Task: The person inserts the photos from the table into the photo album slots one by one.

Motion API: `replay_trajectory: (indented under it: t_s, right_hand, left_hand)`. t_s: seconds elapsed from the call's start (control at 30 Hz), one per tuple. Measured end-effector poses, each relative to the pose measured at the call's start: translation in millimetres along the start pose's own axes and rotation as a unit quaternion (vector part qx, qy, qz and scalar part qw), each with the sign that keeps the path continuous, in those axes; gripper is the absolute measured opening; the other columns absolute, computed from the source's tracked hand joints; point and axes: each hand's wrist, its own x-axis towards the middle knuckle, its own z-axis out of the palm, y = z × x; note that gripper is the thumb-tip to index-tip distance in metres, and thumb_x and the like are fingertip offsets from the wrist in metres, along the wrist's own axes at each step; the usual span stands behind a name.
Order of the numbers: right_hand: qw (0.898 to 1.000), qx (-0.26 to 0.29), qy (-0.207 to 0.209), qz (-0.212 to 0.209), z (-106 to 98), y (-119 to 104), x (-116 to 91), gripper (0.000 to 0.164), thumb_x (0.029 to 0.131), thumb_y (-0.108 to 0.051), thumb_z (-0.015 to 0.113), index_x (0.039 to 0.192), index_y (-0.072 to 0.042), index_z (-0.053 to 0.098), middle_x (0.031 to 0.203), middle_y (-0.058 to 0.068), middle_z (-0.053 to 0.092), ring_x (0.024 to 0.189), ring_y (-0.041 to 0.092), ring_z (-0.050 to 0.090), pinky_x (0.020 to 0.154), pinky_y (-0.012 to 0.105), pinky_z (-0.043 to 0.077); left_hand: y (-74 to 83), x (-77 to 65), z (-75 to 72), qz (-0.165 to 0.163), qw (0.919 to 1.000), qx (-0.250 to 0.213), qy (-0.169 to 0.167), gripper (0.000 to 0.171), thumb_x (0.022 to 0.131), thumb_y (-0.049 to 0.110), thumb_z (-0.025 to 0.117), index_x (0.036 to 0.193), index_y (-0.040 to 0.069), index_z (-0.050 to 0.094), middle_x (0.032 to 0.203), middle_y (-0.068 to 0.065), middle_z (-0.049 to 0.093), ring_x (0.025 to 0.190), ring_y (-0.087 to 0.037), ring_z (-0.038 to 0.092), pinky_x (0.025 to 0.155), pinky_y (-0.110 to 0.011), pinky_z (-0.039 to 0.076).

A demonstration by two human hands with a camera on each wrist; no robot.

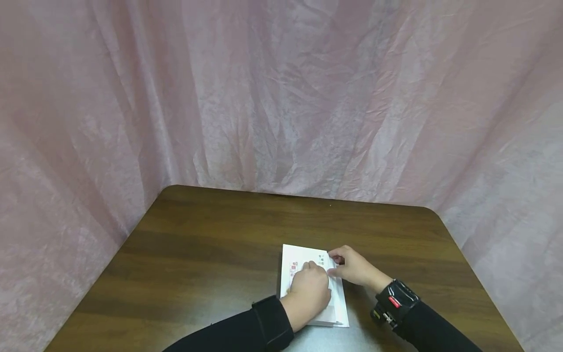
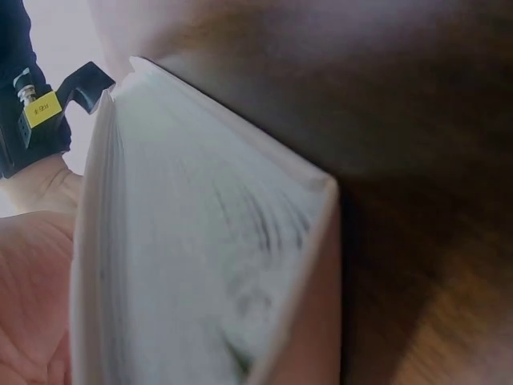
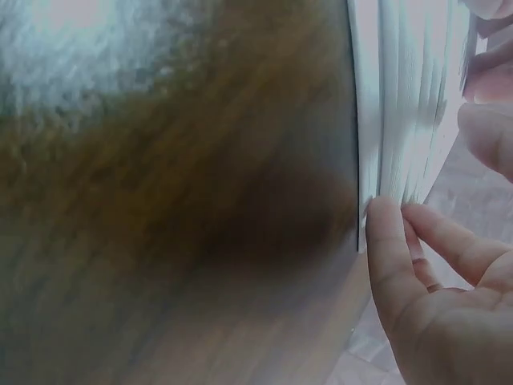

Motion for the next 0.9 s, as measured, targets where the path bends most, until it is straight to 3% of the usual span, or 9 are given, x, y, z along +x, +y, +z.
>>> replay_trajectory:
  t_s: [0.17,0.3,0.43,0.53,0.6,0.7,0.8,0.9]
  right_hand:
    - [1.0,-0.011,0.007,0.018,2,-4,-2,0.05,0.076,-0.009,0.087,0.119,0.007,0.066,0.098,0.008,0.056,0.09,0.021,0.054,0.075,0.027,0.05]
    - [0.999,0.0,0.014,0.029,5,-7,-4,0.05,0.076,-0.007,0.086,0.119,0.007,0.066,0.1,0.009,0.056,0.091,0.021,0.055,0.079,0.032,0.054]
    - [0.999,0.003,0.018,0.041,9,-11,-4,0.049,0.076,-0.006,0.086,0.12,0.007,0.066,0.101,0.009,0.057,0.092,0.022,0.056,0.083,0.037,0.055]
    - [0.998,-0.005,0.018,0.052,9,-15,-4,0.05,0.077,-0.007,0.086,0.121,0.006,0.066,0.103,0.009,0.058,0.093,0.022,0.056,0.083,0.038,0.055]
    - [0.998,-0.013,0.015,0.064,9,-18,-5,0.05,0.079,-0.008,0.085,0.123,0.005,0.065,0.106,0.01,0.058,0.094,0.022,0.056,0.084,0.039,0.054]
    - [0.996,-0.035,0.01,0.081,11,-23,-8,0.051,0.083,-0.011,0.082,0.127,0.004,0.064,0.113,0.011,0.059,0.097,0.022,0.058,0.087,0.042,0.053]
    - [0.995,-0.054,0.006,0.085,13,-25,-12,0.052,0.085,-0.013,0.081,0.129,0.005,0.062,0.12,0.015,0.06,0.103,0.026,0.061,0.094,0.047,0.052]
    - [0.995,-0.055,0.002,0.083,15,-27,-17,0.056,0.084,-0.014,0.082,0.131,0.007,0.06,0.127,0.019,0.058,0.112,0.033,0.06,0.098,0.051,0.049]
  left_hand:
    - [-5.6,-1.4,-1.8,0.011,0.9996,-0.02,-0.013,0.047,0.082,0.042,0.078,0.097,-0.001,0.071,0.08,-0.008,0.06,0.073,-0.014,0.055,0.056,-0.026,0.055]
    - [-17.8,-6.5,-3.9,0.026,0.9968,-0.07,-0.026,0.048,0.083,0.04,0.078,0.105,-0.002,0.072,0.108,-0.014,0.069,0.107,-0.023,0.066,0.08,-0.034,0.06]
    - [-39.9,-13.2,-9.4,0.028,0.9918,-0.122,-0.025,0.055,0.087,0.038,0.076,0.119,-0.005,0.067,0.133,-0.021,0.061,0.135,-0.035,0.049,0.106,-0.043,0.046]
    - [-58.8,-17.4,-14.2,-0.02,0.9811,-0.191,-0.019,0.066,0.088,0.034,0.076,0.134,-0.009,0.055,0.145,-0.025,0.049,0.141,-0.039,0.04,0.113,-0.047,0.036]
    - [-70.1,-20.7,-15.4,-0.07,0.9629,-0.26,-0.016,0.073,0.088,0.028,0.077,0.142,-0.01,0.046,0.151,-0.027,0.041,0.14,-0.04,0.04,0.113,-0.049,0.036]
    - [-82.6,-25.7,-12.9,-0.128,0.9188,-0.372,-0.032,0.079,0.086,0.016,0.079,0.148,-0.01,0.038,0.151,-0.028,0.04,0.135,-0.041,0.046,0.11,-0.053,0.038]
    - [-89.7,-30.0,-6.9,-0.145,0.8772,-0.453,-0.064,0.08,0.084,0.008,0.079,0.148,-0.01,0.035,0.142,-0.028,0.05,0.124,-0.04,0.056,0.102,-0.051,0.047]
    - [-93.9,-33.3,-1.0,-0.153,0.8473,-0.502,-0.085,0.08,0.084,0.005,0.079,0.148,-0.011,0.034,0.135,-0.027,0.055,0.117,-0.038,0.061,0.094,-0.047,0.053]
